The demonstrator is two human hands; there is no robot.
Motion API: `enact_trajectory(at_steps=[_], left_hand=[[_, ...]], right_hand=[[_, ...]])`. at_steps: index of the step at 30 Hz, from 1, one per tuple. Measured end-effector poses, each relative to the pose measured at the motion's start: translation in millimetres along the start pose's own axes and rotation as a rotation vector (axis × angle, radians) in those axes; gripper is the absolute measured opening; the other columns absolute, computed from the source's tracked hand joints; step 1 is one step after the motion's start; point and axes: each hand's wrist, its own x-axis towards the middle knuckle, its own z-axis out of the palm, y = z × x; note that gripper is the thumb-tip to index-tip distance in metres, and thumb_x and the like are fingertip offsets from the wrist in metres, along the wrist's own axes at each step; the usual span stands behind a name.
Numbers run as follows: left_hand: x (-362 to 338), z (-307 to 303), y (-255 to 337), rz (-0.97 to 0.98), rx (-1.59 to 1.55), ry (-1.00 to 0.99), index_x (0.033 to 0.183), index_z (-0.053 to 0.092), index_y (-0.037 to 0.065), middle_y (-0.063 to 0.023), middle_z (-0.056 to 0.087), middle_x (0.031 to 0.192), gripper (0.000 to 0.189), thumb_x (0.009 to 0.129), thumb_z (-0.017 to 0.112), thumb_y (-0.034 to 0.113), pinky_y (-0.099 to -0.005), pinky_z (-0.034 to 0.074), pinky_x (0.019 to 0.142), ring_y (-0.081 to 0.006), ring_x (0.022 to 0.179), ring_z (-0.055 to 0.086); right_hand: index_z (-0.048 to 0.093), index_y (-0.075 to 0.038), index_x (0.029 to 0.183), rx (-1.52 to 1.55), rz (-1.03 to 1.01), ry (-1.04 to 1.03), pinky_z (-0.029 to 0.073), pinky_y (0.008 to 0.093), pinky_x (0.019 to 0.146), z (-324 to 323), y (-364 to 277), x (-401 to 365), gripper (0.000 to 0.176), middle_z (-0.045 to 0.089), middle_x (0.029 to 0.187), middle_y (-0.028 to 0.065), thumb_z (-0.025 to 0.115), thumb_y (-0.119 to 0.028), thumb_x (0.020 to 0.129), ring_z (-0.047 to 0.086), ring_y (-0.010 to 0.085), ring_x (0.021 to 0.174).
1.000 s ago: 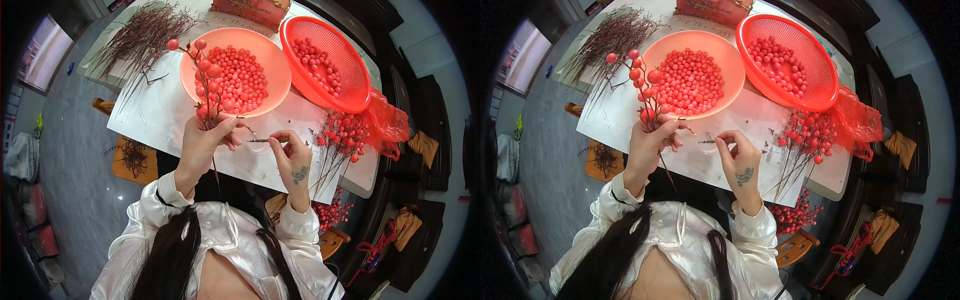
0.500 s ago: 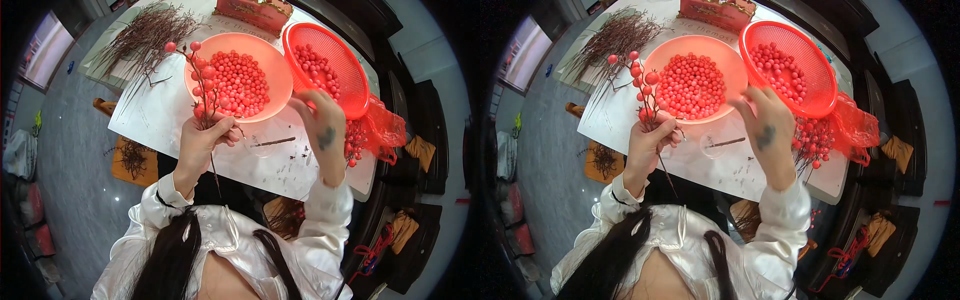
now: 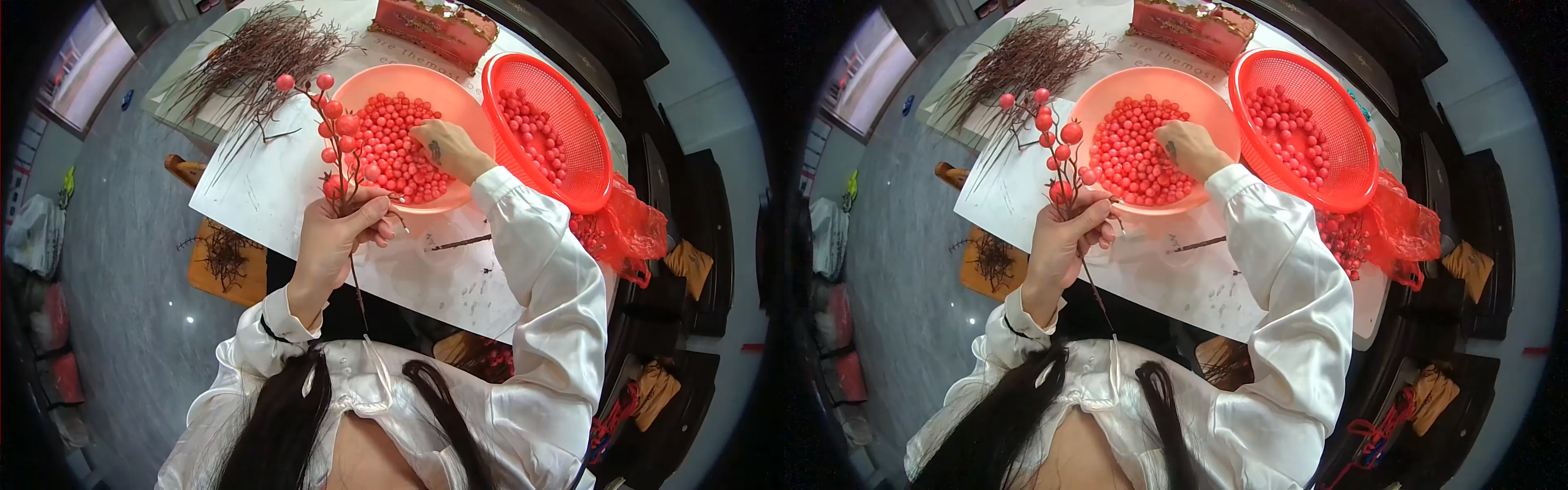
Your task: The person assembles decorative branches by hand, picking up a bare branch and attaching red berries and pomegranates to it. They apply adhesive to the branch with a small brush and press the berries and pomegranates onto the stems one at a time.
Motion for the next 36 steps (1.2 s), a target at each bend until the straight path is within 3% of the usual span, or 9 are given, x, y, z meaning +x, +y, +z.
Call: enact_trajectory(at_steps=[6,9,12,13,15,17,22,28,36], left_hand=[[-1.2,3.2,-0.9,0.013,-0.021,-0.024,0.092,0.058,-0.002,-0.0099,0.062,0.075,0.013,0.082,0.059,0.006,-0.0227,0.045,0.048,-0.0129,0.056,0.058],[-3.9,7.1,0.5,0.033,-0.02,-0.019,0.092,0.058,-0.002,-0.0097,0.062,0.073,0.013,0.083,0.059,0.006,-0.0225,0.045,0.047,-0.0127,0.056,0.058],[-4.8,7.9,0.4,0.045,-0.023,-0.021,0.092,0.057,-0.003,-0.0098,0.062,0.072,0.013,0.082,0.059,0.006,-0.0226,0.044,0.046,-0.0128,0.056,0.058],[-4.8,8.0,0.2,0.044,-0.024,-0.025,0.092,0.057,-0.003,-0.0098,0.062,0.072,0.013,0.082,0.059,0.006,-0.0227,0.045,0.047,-0.0129,0.056,0.058],[-4.5,8.9,0.7,0.04,-0.025,-0.034,0.092,0.058,-0.003,-0.0099,0.062,0.072,0.013,0.083,0.059,0.006,-0.0228,0.047,0.048,-0.0132,0.057,0.059],[-4.9,14.3,0.8,0.061,-0.009,-0.034,0.092,0.058,-0.003,-0.01,0.062,0.072,0.012,0.083,0.058,0.005,-0.0231,0.049,0.051,-0.0135,0.059,0.06],[-8.1,25.3,1.9,0.1,0.004,-0.063,0.092,0.059,-0.005,-0.01,0.062,0.073,0.013,0.084,0.058,0.005,-0.0243,0.052,0.056,-0.0142,0.061,0.061],[-19.4,36.3,8.2,0.145,0.038,-0.089,0.089,0.059,-0.004,-0.0089,0.061,0.07,0.012,0.084,0.058,0.007,-0.0249,0.052,0.052,-0.0128,0.058,0.059],[-25.5,40.9,4.7,0.193,0.172,-0.083,0.085,0.059,-0.002,-0.003,0.056,0.06,0.012,0.085,0.058,0.01,-0.0208,0.044,0.042,-0.0076,0.048,0.052]], right_hand=[[0.055,-0.002,0.076,-0.077,-0.06,0.149,0.049,0.0381,0.063,5.5,-3.4,-5.2,0.005,0.056,0.08,0.0146,0.056,-0.003,0.072,0.059,0.0298,0.076],[0.055,-0.002,0.078,-0.039,-0.039,0.126,0.048,0.039,0.063,-0.3,-3.8,-5.5,0.008,0.055,0.079,0.0159,0.056,-0.004,0.071,0.058,0.0314,0.076],[0.055,-0.001,0.079,0.234,-0.079,0.302,0.047,0.0402,0.062,-17.9,2.0,-19.5,0.01,0.055,0.077,0.0168,0.057,-0.005,0.07,0.057,0.0337,0.075],[0.056,0.0,0.08,0.13,-0.061,0.325,0.047,0.0391,0.061,-30.2,-1.3,-17.2,0.012,0.057,0.077,0.0188,0.057,-0.007,0.07,0.057,0.0352,0.071],[0.057,0.001,0.085,0.41,0.22,0.283,0.049,0.0338,0.061,-66.7,-17.7,-34.5,0.017,0.06,0.079,0.0185,0.06,-0.007,0.071,0.061,0.0296,0.07],[0.057,0.004,0.086,0.614,0.268,0.359,0.05,0.0246,0.065,-93.1,-36.2,-53.8,0.014,0.06,0.08,0.0124,0.061,-0.003,0.075,0.061,0.0144,0.075],[0.056,0.006,0.097,1.128,0.416,0.253,0.053,0.0287,0.073,-129.7,-84.9,-103.5,0.022,0.061,0.091,0.0119,0.061,-0.008,0.081,0.062,0.0177,0.082],[0.051,0.004,0.103,1.729,0.427,0.177,0.052,0.0337,0.082,-92.4,-127.0,-131.8,0.023,0.059,0.102,0.0146,0.057,-0.009,0.085,0.061,0.0232,0.093],[0.052,0.002,0.101,1.902,0.371,0.245,0.051,0.0337,0.082,-76.0,-133.4,-135.7,0.023,0.06,0.102,0.0148,0.058,-0.013,0.085,0.061,0.0227,0.093]])
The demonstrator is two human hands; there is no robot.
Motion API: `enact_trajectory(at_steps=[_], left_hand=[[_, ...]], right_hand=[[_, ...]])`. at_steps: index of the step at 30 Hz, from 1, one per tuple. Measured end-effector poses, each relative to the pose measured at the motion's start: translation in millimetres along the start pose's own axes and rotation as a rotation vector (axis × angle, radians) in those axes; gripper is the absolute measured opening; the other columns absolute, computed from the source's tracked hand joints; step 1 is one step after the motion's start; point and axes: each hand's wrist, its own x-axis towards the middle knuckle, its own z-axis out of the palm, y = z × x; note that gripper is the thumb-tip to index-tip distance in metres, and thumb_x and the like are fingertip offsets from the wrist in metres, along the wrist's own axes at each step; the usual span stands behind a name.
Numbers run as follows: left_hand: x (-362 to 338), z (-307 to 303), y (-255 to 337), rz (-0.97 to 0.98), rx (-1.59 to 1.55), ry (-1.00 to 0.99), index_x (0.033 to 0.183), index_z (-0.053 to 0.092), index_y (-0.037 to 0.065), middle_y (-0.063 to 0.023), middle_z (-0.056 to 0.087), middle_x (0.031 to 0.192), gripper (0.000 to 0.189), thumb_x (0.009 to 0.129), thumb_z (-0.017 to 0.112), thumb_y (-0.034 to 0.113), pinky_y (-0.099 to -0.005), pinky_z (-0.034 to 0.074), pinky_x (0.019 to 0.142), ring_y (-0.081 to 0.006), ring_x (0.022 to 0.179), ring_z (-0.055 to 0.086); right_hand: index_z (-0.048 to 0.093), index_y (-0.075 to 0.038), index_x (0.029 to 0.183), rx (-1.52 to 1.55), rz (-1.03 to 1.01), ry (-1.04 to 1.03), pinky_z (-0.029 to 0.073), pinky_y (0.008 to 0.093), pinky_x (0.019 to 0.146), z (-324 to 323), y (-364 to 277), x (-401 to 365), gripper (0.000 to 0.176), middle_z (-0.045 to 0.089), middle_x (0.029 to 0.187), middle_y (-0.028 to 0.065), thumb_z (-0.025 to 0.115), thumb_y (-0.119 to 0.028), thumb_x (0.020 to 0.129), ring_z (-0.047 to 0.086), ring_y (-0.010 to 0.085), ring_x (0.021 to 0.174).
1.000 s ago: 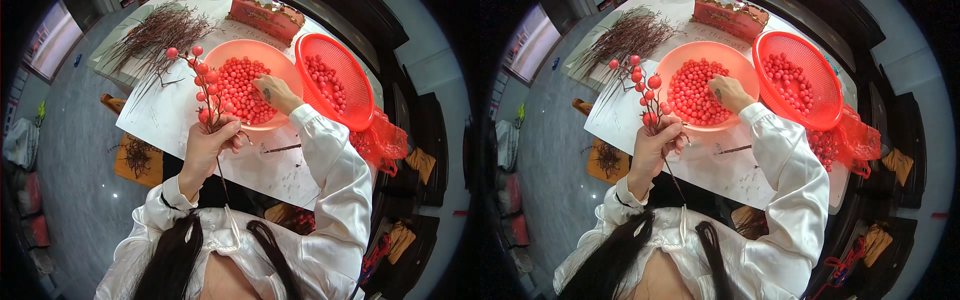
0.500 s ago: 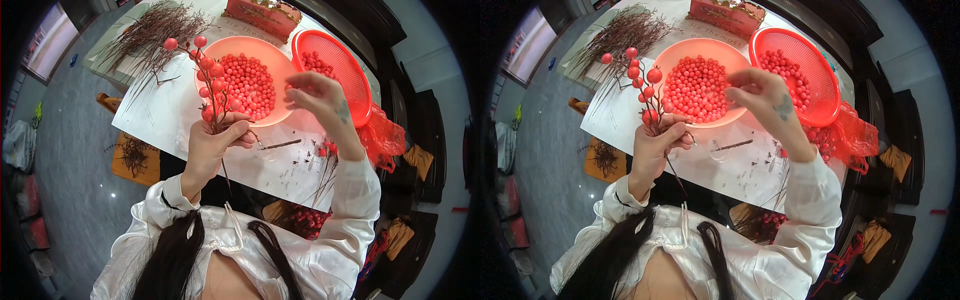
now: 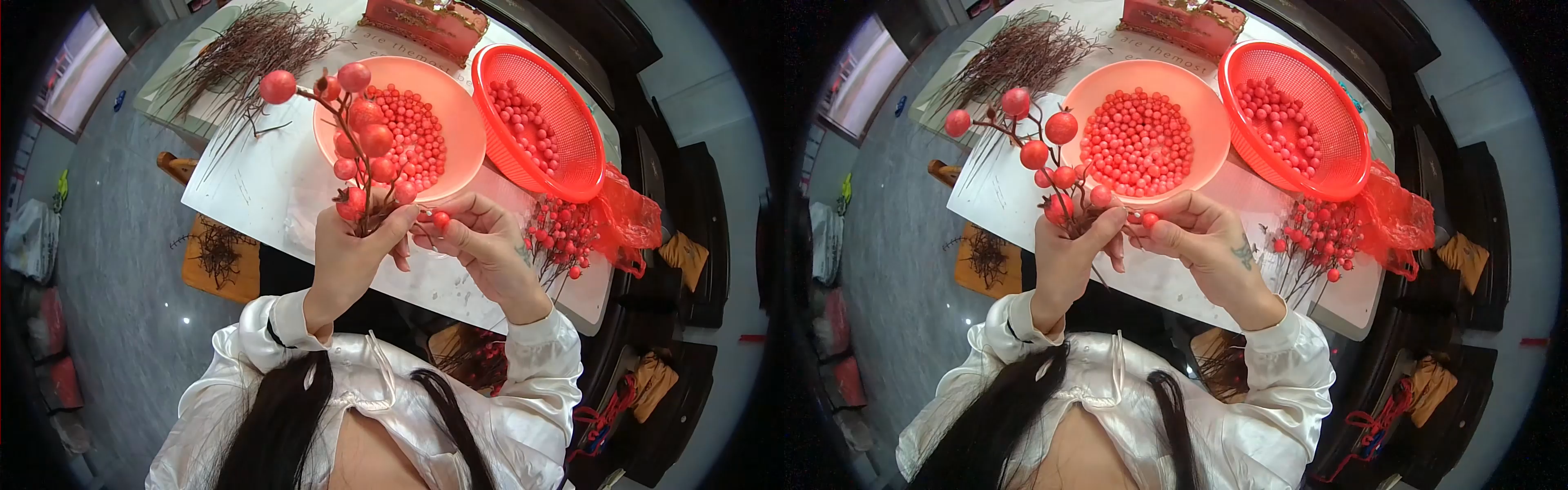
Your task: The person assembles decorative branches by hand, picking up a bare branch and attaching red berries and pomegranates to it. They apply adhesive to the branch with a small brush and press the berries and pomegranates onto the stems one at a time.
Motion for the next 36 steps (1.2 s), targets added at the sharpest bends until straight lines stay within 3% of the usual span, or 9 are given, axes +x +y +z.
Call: enact_trajectory(at_steps=[9,24,31,33,34,36], left_hand=[[-3.0,0.2,1.7,-0.028,0.13,-0.021,0.096,0.061,-0.002,-0.001,0.055,0.061,0.017,0.085,0.058,0.01,-0.0195,0.042,0.042,-0.0054,0.048,0.049],[1.6,-4.2,5.3,-0.011,0.253,-0.069,0.094,0.061,-0.004,-0.0017,0.056,0.062,0.017,0.084,0.06,0.009,-0.0206,0.043,0.04,-0.0055,0.048,0.05],[4.6,-8.3,3.4,-0.055,0.156,-0.075,0.091,0.06,-0.004,-0.0044,0.058,0.066,0.013,0.083,0.059,0.006,-0.0216,0.048,0.048,-0.009,0.053,0.055],[6.7,-9.9,3.3,-0.086,0.036,-0.075,0.092,0.06,-0.004,-0.0062,0.06,0.07,0.013,0.083,0.059,0.005,-0.0228,0.051,0.052,-0.0112,0.058,0.058],[7.8,-14.3,4.4,-0.147,-0.014,-0.081,0.095,0.058,-0.005,-0.0105,0.062,0.081,0.015,0.082,0.059,0.003,-0.0275,0.055,0.058,-0.0154,0.066,0.062],[12.0,-22.4,0.3,-0.133,-0.049,-0.039,0.096,0.057,-0.005,-0.0108,0.062,0.084,0.016,0.081,0.059,0.002,-0.0278,0.055,0.061,-0.0162,0.072,0.063]], right_hand=[[0.055,0.004,0.099,-0.002,0.021,0.019,0.051,0.0353,0.082,-3.6,3.2,-0.1,0.022,0.061,0.1,0.0156,0.059,-0.013,0.085,0.062,0.0231,0.09],[0.056,0.006,0.1,-0.105,0.057,0.024,0.052,0.036,0.082,-5.7,0.6,6.0,0.02,0.061,0.099,0.0173,0.057,-0.008,0.085,0.062,0.0236,0.089],[0.058,0.004,0.102,-0.141,0.067,0.037,0.052,0.0324,0.08,-7.5,1.6,10.8,0.024,0.062,0.096,0.0143,0.059,-0.011,0.084,0.062,0.0205,0.088],[0.059,0.005,0.103,-0.28,0.035,0.028,0.052,0.03,0.08,-8.5,-7.2,12.6,0.025,0.063,0.095,0.0136,0.06,-0.011,0.084,0.062,0.0186,0.088],[0.059,0.005,0.104,-0.349,0.02,0.024,0.051,0.0288,0.079,-8.6,-13.4,14.1,0.026,0.064,0.094,0.0133,0.06,-0.011,0.083,0.062,0.0177,0.087],[0.06,0.006,0.103,-0.657,-0.132,0.097,0.05,0.0263,0.077,-17.1,-28.1,22.6,0.028,0.065,0.092,0.0113,0.062,-0.011,0.082,0.062,0.0151,0.085]])
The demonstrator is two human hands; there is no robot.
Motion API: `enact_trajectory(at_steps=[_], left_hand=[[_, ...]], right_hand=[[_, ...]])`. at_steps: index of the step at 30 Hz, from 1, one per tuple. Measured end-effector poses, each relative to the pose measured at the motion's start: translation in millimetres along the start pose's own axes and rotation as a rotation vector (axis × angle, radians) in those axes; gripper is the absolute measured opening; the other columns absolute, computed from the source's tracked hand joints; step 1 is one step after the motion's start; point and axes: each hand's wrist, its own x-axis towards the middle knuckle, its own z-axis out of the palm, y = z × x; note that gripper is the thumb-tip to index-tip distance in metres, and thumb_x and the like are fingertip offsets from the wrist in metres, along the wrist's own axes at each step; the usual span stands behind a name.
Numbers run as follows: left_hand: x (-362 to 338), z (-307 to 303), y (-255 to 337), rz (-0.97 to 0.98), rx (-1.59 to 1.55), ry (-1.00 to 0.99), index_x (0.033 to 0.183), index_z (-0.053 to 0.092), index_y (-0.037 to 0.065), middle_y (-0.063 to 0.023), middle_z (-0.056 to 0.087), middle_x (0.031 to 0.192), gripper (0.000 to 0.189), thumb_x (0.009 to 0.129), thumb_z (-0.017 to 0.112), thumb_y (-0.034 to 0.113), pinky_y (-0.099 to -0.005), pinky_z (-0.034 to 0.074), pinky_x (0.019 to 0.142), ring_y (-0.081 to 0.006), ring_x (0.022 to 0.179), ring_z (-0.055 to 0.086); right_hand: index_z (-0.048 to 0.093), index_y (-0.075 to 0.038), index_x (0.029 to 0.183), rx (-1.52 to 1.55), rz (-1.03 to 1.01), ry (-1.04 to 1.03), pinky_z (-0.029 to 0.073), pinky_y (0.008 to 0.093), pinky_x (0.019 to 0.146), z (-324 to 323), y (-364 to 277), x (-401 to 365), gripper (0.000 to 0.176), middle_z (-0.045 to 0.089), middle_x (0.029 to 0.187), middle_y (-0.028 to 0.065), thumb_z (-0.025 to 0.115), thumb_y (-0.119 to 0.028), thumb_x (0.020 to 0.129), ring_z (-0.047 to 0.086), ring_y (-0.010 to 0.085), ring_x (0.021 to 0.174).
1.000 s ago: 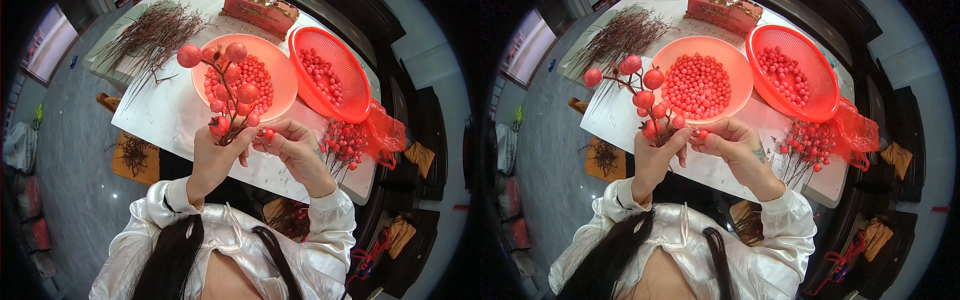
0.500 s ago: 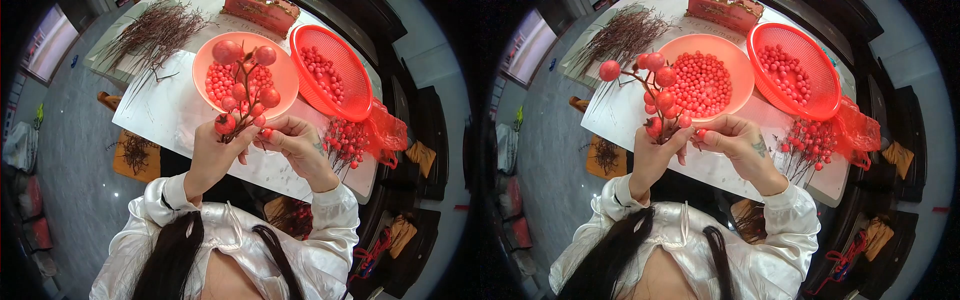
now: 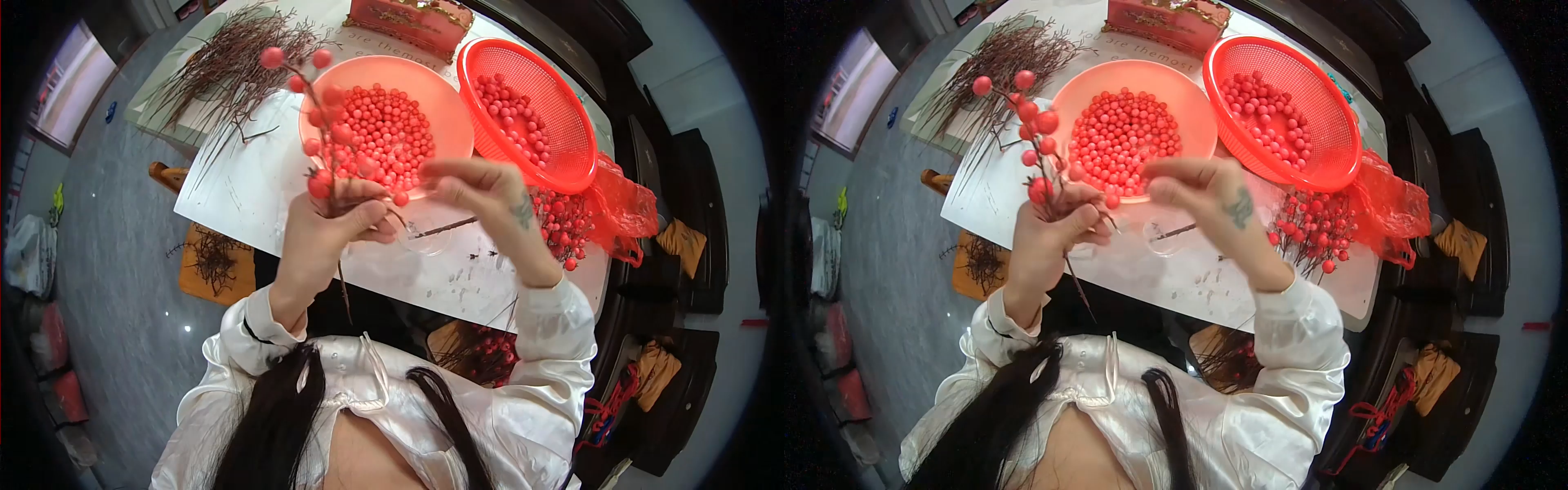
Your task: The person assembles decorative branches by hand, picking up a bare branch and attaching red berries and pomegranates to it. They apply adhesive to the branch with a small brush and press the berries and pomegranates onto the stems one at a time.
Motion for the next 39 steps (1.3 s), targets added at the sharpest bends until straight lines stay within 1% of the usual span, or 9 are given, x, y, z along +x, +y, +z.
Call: enact_trajectory(at_steps=[2,5,6,9,15,24,27,34,39], left_hand=[[1.1,-5.7,4.9,0.008,-0.061,-0.008,0.098,0.055,-0.005,-0.012,0.063,0.085,0.02,0.08,0.061,0.001,-0.0289,0.055,0.065,-0.0181,0.073,0.064],[2.3,-10.8,6.1,0.003,-0.085,-0.002,0.102,0.053,-0.004,-0.0118,0.063,0.085,0.026,0.079,0.062,0.001,-0.029,0.055,0.065,-0.0189,0.075,0.064],[1.8,-11.4,7.9,-0.011,-0.099,0.006,0.103,0.052,-0.003,-0.0115,0.063,0.086,0.027,0.079,0.063,0.001,-0.0289,0.055,0.065,-0.019,0.075,0.064],[3.3,-18.6,9.7,-0.035,-0.141,0.011,0.106,0.053,-0.001,-0.0103,0.062,0.09,0.029,0.078,0.061,-0.001,-0.0273,0.054,0.063,-0.0184,0.077,0.063],[5.6,-29.8,8.4,-0.039,-0.22,0.04,0.112,0.049,0.0,-0.0109,0.06,0.095,0.037,0.077,0.059,-0.002,-0.0255,0.054,0.065,-0.0177,0.08,0.062],[5.7,-25.7,3.8,-0.05,-0.256,0.012,0.116,0.042,0.001,-0.015,0.059,0.095,0.043,0.076,0.055,-0.006,-0.0271,0.054,0.07,-0.0185,0.081,0.062],[5.1,-22.2,2.8,-0.055,-0.263,-0.017,0.116,0.043,0.001,-0.0152,0.059,0.094,0.042,0.076,0.055,-0.005,-0.028,0.054,0.072,-0.0192,0.082,0.062],[0.6,-21.8,3.3,0.003,-0.268,0.032,0.113,0.045,0.001,-0.0134,0.059,0.092,0.041,0.075,0.057,-0.007,-0.0291,0.053,0.074,-0.0195,0.083,0.062],[0.5,-17.5,-0.6,0.025,-0.291,0.042,0.111,0.046,0.001,-0.0119,0.059,0.091,0.04,0.074,0.058,-0.009,-0.0298,0.052,0.074,-0.0196,0.083,0.062]], right_hand=[[0.062,0.006,0.097,-0.457,-0.191,0.101,0.049,0.0267,0.072,-18.0,4.4,22.2,0.022,0.066,0.087,0.0112,0.062,-0.005,0.078,0.063,0.0161,0.081],[0.062,0.005,0.093,-0.707,-0.308,0.031,0.049,0.0275,0.069,-30.8,19.4,54.9,0.021,0.065,0.082,0.0163,0.062,-0.002,0.073,0.065,0.0194,0.076],[0.063,0.004,0.087,-0.753,-0.385,-0.007,0.05,0.0314,0.064,-32.5,33.1,67.5,0.018,0.063,0.079,0.019,0.059,0.002,0.069,0.064,0.0268,0.071],[0.059,-0.003,0.073,-1.028,-0.31,-0.074,0.047,0.0394,0.059,-30.9,66.3,95.6,0.005,0.061,0.071,0.0152,0.053,-0.002,0.073,0.06,0.0327,0.069],[0.057,-0.009,0.07,-1.326,-0.169,-0.204,0.046,0.0436,0.06,-11.8,81.1,108.6,0.004,0.06,0.068,0.0121,0.055,-0.005,0.07,0.06,0.0317,0.067],[0.056,-0.008,0.07,-1.182,-0.222,-0.237,0.046,0.0427,0.059,-28.2,77.3,108.0,0.004,0.059,0.07,0.0138,0.055,-0.004,0.068,0.06,0.0332,0.07],[0.057,-0.008,0.069,-1.332,-0.14,-0.301,0.046,0.0421,0.058,-18.9,79.1,107.9,0.005,0.059,0.07,0.013,0.054,-0.004,0.068,0.06,0.0327,0.071],[0.054,-0.008,0.067,-1.3,-0.281,-0.229,0.044,0.0429,0.058,-16.5,92.5,109.8,0.005,0.058,0.066,0.0126,0.053,-0.003,0.068,0.059,0.0332,0.067],[0.054,-0.002,0.071,-1.019,-0.481,-0.052,0.045,0.0416,0.06,-25.4,62.6,93.1,0.003,0.057,0.073,0.0165,0.054,-0.001,0.069,0.057,0.0334,0.067]])
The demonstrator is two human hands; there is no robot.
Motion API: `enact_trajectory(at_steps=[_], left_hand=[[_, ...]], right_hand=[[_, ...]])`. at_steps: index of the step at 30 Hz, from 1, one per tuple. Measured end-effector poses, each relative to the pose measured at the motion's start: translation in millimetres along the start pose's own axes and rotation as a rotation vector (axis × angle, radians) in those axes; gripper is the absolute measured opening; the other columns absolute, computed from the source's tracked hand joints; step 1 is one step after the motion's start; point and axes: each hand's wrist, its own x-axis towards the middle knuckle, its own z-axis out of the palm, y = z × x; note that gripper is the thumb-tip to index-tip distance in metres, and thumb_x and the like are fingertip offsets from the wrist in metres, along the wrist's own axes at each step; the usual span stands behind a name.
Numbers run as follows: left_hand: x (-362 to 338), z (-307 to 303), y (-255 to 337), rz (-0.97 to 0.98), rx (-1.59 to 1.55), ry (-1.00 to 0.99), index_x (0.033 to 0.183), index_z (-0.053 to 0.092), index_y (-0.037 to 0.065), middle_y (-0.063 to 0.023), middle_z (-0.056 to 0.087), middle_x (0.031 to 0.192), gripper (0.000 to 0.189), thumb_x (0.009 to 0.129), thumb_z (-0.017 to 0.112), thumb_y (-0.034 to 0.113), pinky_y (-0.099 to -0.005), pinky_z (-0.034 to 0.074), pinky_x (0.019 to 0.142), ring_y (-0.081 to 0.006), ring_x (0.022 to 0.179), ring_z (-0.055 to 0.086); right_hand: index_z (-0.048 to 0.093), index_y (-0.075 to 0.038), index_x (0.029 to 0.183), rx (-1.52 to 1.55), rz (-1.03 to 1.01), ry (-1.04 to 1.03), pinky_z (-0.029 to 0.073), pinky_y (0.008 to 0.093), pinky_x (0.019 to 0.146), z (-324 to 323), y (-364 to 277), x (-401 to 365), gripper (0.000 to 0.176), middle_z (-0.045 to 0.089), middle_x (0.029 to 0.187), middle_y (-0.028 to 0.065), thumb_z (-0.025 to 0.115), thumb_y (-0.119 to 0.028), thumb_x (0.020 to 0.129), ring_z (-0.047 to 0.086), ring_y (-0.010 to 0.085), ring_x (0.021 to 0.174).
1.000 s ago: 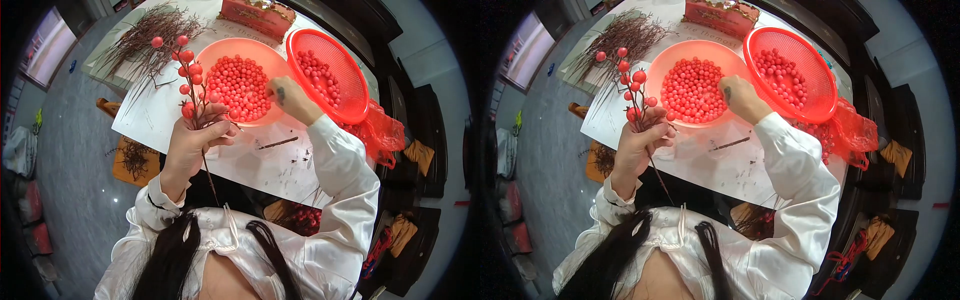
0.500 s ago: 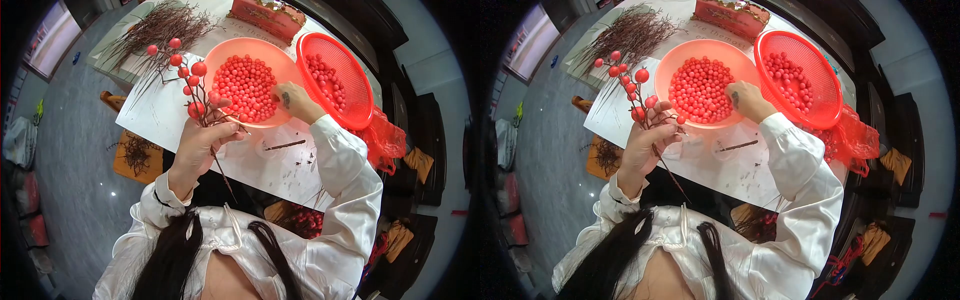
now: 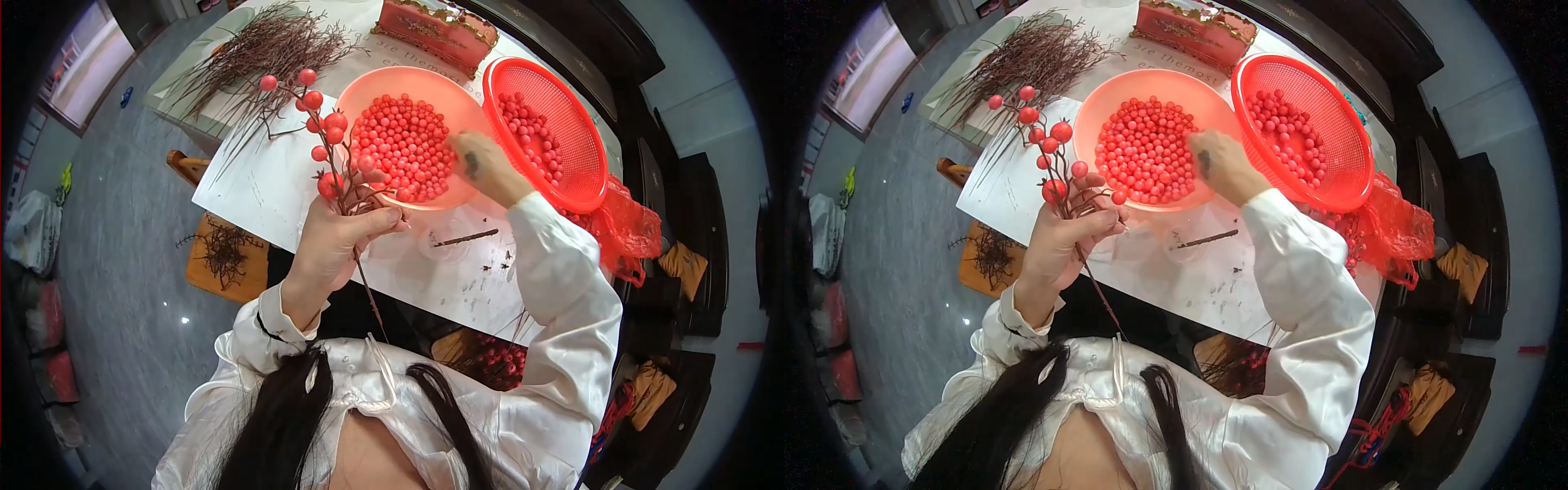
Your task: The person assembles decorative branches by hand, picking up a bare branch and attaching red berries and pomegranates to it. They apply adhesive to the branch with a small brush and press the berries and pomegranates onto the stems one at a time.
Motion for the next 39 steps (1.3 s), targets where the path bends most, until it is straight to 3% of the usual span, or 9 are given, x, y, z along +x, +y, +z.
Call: enact_trajectory(at_steps=[3,4,6,9,12,16,25,39], left_hand=[[-0.5,3.5,1.3,0.026,-0.002,-0.002,0.109,0.048,0.001,-0.0111,0.06,0.088,0.038,0.074,0.058,-0.01,-0.0289,0.051,0.075,-0.0195,0.083,0.062],[-0.1,3.1,1.3,0.029,0.0,-0.003,0.108,0.048,0.001,-0.0107,0.06,0.087,0.037,0.075,0.058,-0.01,-0.0283,0.051,0.076,-0.0194,0.083,0.062],[-0.4,4.5,0.1,0.052,-0.021,-0.006,0.108,0.048,0.002,-0.0098,0.06,0.086,0.036,0.075,0.058,-0.01,-0.0272,0.049,0.077,-0.0189,0.083,0.062],[-4.9,15.3,-3.3,0.118,-0.062,0.005,0.107,0.048,0.002,-0.0085,0.06,0.086,0.035,0.076,0.058,-0.009,-0.0258,0.046,0.078,-0.0176,0.084,0.061],[-9.0,23.8,-9.8,0.145,-0.102,0.011,0.103,0.049,0.0,-0.011,0.06,0.09,0.034,0.074,0.061,-0.011,-0.0283,0.05,0.077,-0.0202,0.085,0.062],[-15.1,34.9,-14.2,0.22,-0.08,0.02,0.101,0.049,-0.001,-0.0106,0.061,0.087,0.03,0.075,0.061,-0.01,-0.0264,0.051,0.073,-0.0192,0.081,0.063],[-19.4,35.0,-21.6,0.278,0.046,0.021,0.107,0.046,0.0,-0.0139,0.062,0.09,0.035,0.076,0.057,-0.011,-0.0246,0.051,0.069,-0.0165,0.078,0.063],[-20.8,37.1,-18.9,0.311,0.092,0.0,0.108,0.043,-0.001,-0.0104,0.062,0.085,0.038,0.075,0.059,-0.011,-0.0242,0.049,0.07,-0.0151,0.075,0.062]], right_hand=[[0.06,0.001,0.084,0.279,0.087,0.151,0.047,0.0349,0.06,-40.1,-35.5,-4.9,0.012,0.058,0.079,0.0165,0.059,-0.002,0.072,0.058,0.0279,0.068],[0.061,0.001,0.093,0.45,0.169,0.109,0.048,0.0287,0.062,-55.8,-53.7,-13.0,0.017,0.061,0.083,0.0132,0.06,-0.004,0.077,0.061,0.0194,0.071],[0.059,0.005,0.097,0.741,0.411,0.047,0.049,0.025,0.065,-70.3,-88.4,-30.1,0.018,0.062,0.087,0.0112,0.057,-0.006,0.082,0.061,0.0149,0.074],[0.052,0.005,0.103,1.369,0.569,0.223,0.052,0.0338,0.079,-42.3,-130.1,-69.7,0.02,0.06,0.097,0.0176,0.051,-0.007,0.088,0.062,0.0254,0.087],[0.047,0.002,0.104,1.796,0.586,0.443,0.046,0.0398,0.091,-11.9,-162.0,-83.9,0.021,0.055,0.109,0.0215,0.053,-0.011,0.088,0.055,0.0319,0.104],[0.048,0.002,0.102,1.963,0.53,0.656,0.045,0.0396,0.094,8.2,-174.3,-86.1,0.021,0.055,0.109,0.0196,0.055,-0.011,0.087,0.054,0.0308,0.106],[0.051,0.003,0.101,2.013,0.46,0.655,0.046,0.0397,0.093,15.0,-173.3,-85.7,0.017,0.057,0.107,0.0174,0.054,-0.007,0.087,0.056,0.0264,0.102],[0.054,0.002,0.098,2.018,0.443,0.654,0.048,0.037,0.09,15.2,-172.7,-84.2,0.014,0.059,0.106,0.016,0.054,-0.006,0.086,0.059,0.0232,0.098]])
